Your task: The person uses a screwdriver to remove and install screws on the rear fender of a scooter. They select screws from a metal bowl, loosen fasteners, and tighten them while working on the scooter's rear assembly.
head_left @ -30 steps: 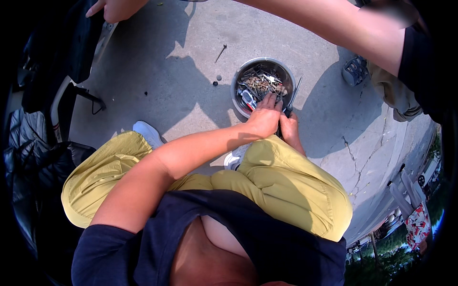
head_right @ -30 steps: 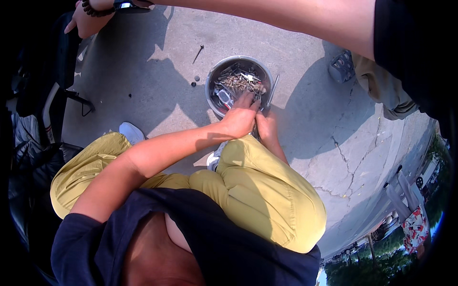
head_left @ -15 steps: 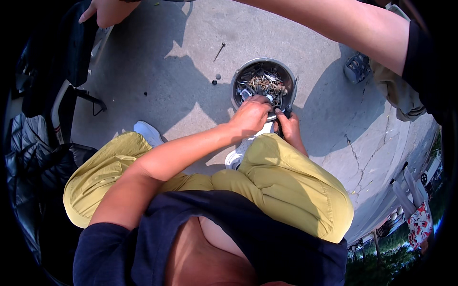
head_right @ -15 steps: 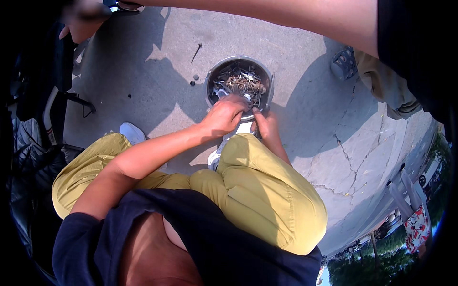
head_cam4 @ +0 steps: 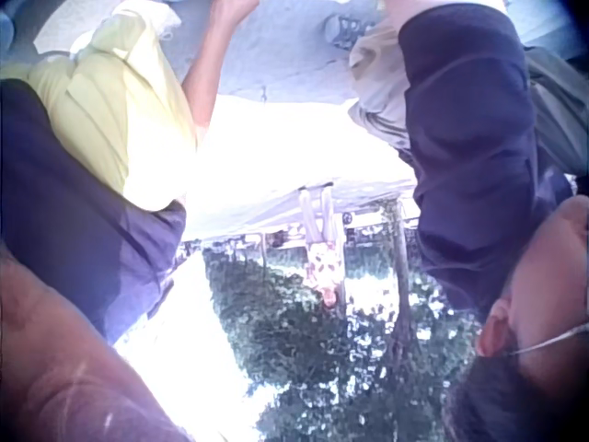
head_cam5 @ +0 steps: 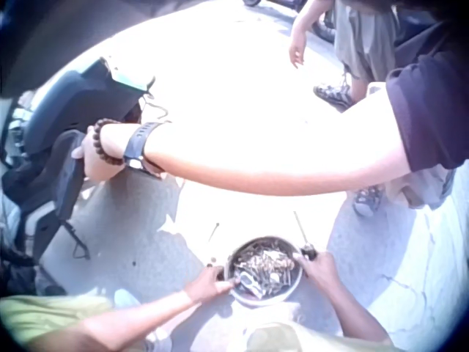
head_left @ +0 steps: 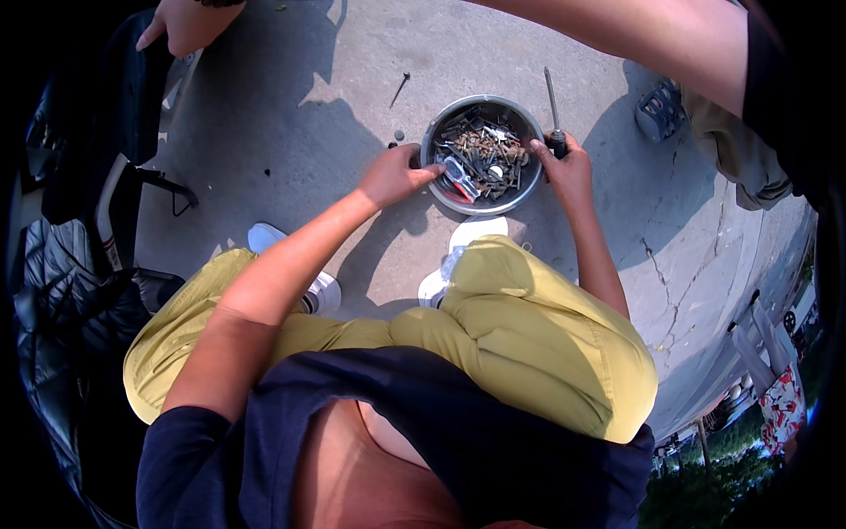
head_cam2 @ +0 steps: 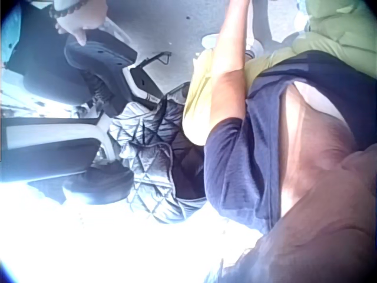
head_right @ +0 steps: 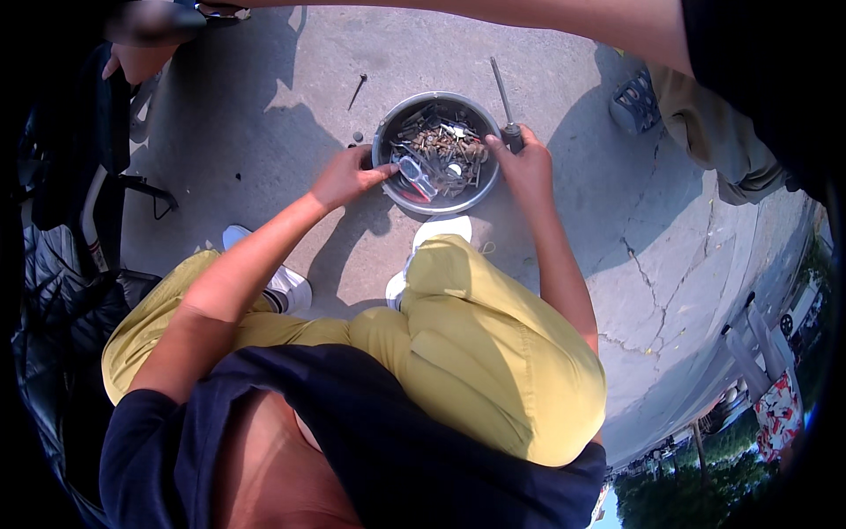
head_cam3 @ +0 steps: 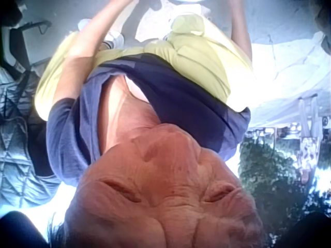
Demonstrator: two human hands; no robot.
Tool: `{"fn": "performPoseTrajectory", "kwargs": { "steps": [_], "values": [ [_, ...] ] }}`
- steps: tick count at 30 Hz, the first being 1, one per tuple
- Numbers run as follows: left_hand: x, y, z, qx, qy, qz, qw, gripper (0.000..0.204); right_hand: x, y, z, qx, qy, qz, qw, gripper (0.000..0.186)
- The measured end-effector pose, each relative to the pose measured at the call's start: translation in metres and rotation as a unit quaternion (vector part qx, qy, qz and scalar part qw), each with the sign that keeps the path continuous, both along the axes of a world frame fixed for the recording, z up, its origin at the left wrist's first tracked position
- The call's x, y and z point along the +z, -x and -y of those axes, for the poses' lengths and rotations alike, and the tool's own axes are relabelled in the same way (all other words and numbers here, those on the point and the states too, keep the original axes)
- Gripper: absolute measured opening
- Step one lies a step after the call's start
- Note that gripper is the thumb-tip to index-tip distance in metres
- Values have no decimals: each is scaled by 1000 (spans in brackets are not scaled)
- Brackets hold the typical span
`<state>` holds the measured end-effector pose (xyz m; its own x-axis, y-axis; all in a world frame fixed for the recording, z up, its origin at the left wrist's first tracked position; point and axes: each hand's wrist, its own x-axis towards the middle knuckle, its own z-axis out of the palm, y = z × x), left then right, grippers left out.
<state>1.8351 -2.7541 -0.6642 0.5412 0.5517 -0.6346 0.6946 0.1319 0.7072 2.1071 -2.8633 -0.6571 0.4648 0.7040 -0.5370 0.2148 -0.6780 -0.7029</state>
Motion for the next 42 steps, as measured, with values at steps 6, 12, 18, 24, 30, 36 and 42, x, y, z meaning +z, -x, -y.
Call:
{"fn": "performPoseTrajectory", "kwargs": {
  "steps": [6, 12, 18, 24, 30, 36, 42],
  "values": [
    [-16, 0, 8, 32, 14, 63, 997, 33, 3, -3, 2, 61, 30, 5, 998, 27],
    [-20, 1, 11, 61, 52, 63, 995, 28, 49, 10, 25, 129, -19, 127, 983, 27],
    [-20, 3, 13, 85, 58, 86, 991, 26, 104, 36, 27, 384, 163, -114, 902, 36],
    [-9, -4, 15, 84, 58, 77, 992, 25, 69, 62, 22, 453, 184, -25, 872, 39],
    [-12, -4, 17, 90, 97, 96, 987, 25, 83, 46, -1, 329, 169, 133, 920, 35],
    [2, -2, 10, 142, 146, 92, 975, 27, 111, 20, -7, 361, 154, 62, 918, 31],
    [6, -9, 5, 141, 221, 92, 961, 33, 91, 67, 8, 502, 207, 56, 838, 29]
  ]
}}
